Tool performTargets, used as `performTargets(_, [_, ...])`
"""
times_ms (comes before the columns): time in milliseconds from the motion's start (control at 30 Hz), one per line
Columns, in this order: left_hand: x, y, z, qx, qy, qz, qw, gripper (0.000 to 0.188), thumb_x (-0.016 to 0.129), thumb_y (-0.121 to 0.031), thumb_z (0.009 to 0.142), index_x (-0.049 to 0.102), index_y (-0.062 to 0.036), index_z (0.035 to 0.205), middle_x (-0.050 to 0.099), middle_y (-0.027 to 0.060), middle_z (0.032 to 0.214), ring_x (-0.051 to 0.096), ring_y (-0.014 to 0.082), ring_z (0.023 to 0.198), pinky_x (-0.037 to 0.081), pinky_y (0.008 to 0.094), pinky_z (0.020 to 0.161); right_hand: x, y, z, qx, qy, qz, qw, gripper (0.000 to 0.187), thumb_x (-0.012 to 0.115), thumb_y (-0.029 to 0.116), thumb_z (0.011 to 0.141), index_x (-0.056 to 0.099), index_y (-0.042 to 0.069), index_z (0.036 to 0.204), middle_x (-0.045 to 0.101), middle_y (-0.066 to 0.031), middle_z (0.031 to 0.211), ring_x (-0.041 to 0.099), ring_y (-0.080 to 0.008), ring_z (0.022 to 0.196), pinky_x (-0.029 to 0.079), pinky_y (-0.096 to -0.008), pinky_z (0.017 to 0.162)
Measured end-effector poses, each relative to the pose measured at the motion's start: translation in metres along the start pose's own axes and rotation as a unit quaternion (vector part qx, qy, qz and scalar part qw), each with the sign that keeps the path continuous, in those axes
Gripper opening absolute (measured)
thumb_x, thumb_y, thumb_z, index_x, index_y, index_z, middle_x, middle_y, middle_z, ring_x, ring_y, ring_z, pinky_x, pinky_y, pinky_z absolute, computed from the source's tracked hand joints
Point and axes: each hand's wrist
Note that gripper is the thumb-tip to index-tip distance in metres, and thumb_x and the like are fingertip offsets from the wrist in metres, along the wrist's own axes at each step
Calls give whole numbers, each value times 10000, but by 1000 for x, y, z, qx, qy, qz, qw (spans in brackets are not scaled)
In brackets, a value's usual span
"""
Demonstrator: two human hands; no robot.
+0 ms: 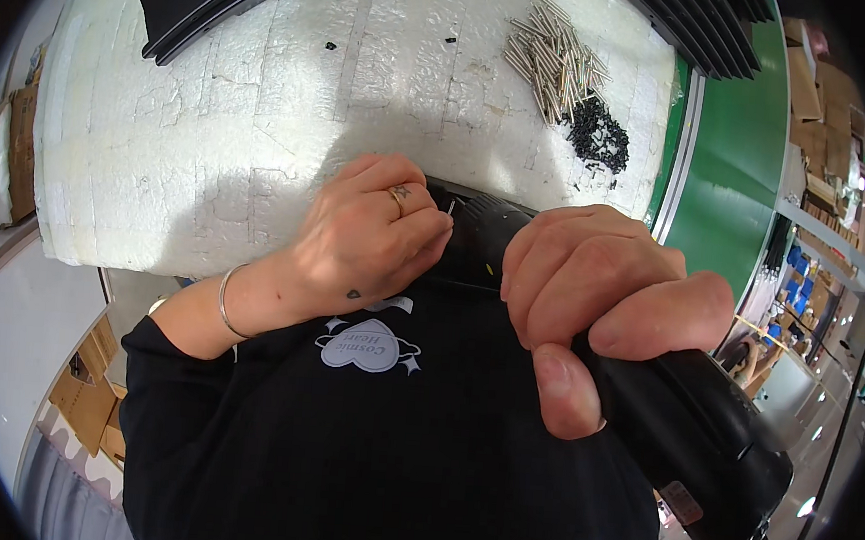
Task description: Fastening screws into black plastic components using an electric screwdriver on a factory assembly line.
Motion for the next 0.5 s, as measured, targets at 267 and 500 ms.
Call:
performTargets(267, [-1, -4, 2, 11, 15, 32, 999, 185, 772, -78, 661, 658, -62, 806, 565, 29, 704, 588, 245, 784, 475, 357, 687, -20, 8, -17, -58, -149, 107, 981, 402, 580, 10, 763, 445, 111, 1127, 485, 29, 623, 484, -108, 504, 419, -279, 516])
performTargets(500, [-8, -7, 4, -9, 40, -19, 999, 210, 813, -43, 611, 658, -55, 752, 570, 28, 703, 571, 240, 755, 484, 333, 629, -62, 18, -54, -62, -336, -48, 939, 337, 496, 32, 773, 435, 56, 1104, 410, -39, 598, 388, -140, 459, 391, -329, 507])
Point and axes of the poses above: each hand's wrist, its own z-axis towards the middle knuckle, its own x-axis out of the palm, y = z × x
